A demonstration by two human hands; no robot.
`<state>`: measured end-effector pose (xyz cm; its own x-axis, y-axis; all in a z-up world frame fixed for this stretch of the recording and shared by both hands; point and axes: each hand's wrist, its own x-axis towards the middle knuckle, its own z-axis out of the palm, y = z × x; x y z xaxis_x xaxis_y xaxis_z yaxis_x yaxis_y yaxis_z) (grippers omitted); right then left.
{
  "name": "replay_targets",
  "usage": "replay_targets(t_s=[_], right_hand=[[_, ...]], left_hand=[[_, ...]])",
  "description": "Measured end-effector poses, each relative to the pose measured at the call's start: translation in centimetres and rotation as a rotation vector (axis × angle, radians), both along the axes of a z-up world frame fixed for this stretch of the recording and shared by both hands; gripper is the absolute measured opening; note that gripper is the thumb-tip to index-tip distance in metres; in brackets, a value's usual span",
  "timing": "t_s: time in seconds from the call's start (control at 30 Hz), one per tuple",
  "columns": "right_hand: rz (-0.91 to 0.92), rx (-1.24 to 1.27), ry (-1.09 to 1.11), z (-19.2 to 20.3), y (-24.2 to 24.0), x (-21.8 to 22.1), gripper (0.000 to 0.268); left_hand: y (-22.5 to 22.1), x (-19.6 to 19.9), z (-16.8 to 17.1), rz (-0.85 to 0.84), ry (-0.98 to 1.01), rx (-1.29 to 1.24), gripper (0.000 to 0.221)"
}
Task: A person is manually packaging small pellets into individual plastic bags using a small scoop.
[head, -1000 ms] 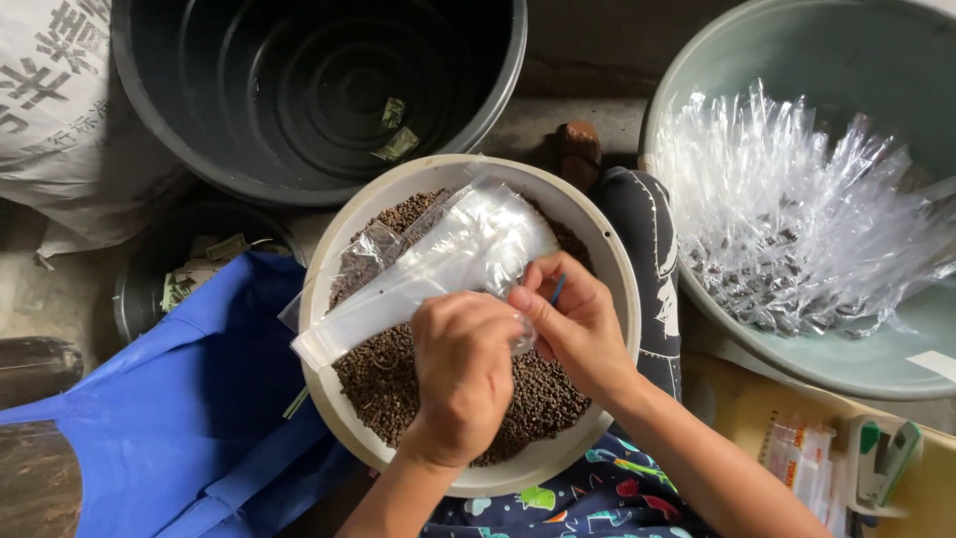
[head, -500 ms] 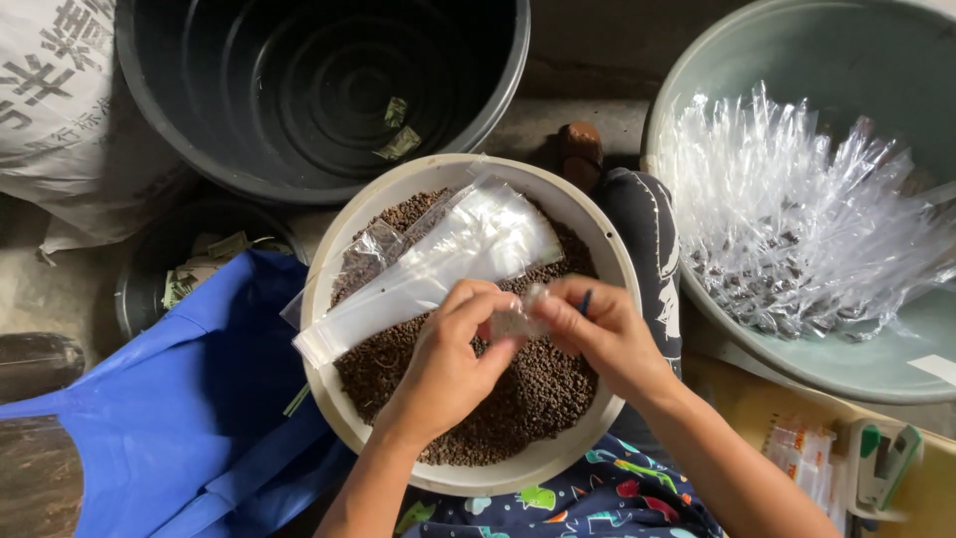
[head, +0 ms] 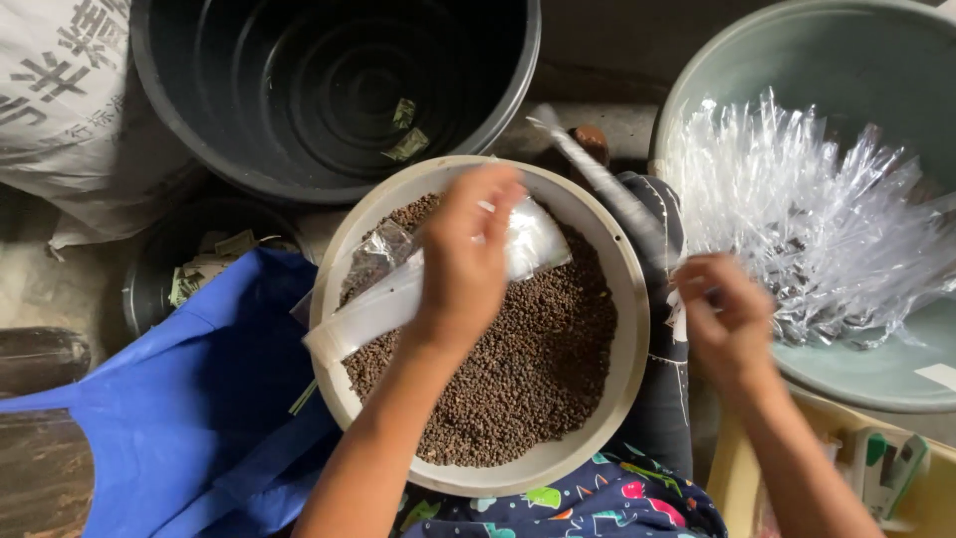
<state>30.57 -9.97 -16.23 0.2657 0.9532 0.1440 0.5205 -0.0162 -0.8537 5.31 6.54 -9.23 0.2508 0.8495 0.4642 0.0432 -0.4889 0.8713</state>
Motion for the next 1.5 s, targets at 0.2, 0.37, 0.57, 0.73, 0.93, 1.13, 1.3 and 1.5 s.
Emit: replay_targets(t_s=[0.2,0.37,0.57,0.73,0.93,1.13,1.3,1.5], right_hand=[[-0.368,-0.257,-0.894,-6.6,-3.4,12.2,0.015],[-0.389,0.000,-0.296,-1.6,-1.1,7.6,0.031],[-0.100,-0.137,0.456,4.8,2.8,-4.9,0.033],[0.355,-0.196,0.688,7.1,5.6,-11.6,0.036],[0.628,-0.444,0.461,4.8,9.4,-13.3,0.002],[0.460,-0.715,0.464,2.3,8.1,-13.8,0.017],[0.207,-0.577,0.867,8.0,7.5,-11.6,0.031],[0.562,-0.114,0.276,14.2,6.9,-10.1,0.025]], left_hand=[[-3.5,4.5,-6.8,-0.081,1.063,0.322,0.029],[-2.8,3.3,-5.4,-0.105,0.546,0.189,0.013],[-3.2,-0.5,0.7,-0.084,0.217,0.040,0.013],[-5.2,-4.3,8.4,-0.180,0.153,-0.092,0.009],[-7.6,-10.3,14.7,-0.300,-0.184,-0.257,0.022],[-8.2,-10.0,11.0,-0.201,-0.317,-0.293,0.038],[-9.8,-8.0,4.8,-0.206,-0.238,-0.557,0.030],[-9.9,-5.4,3.6,-0.097,0.053,-0.386,0.037]])
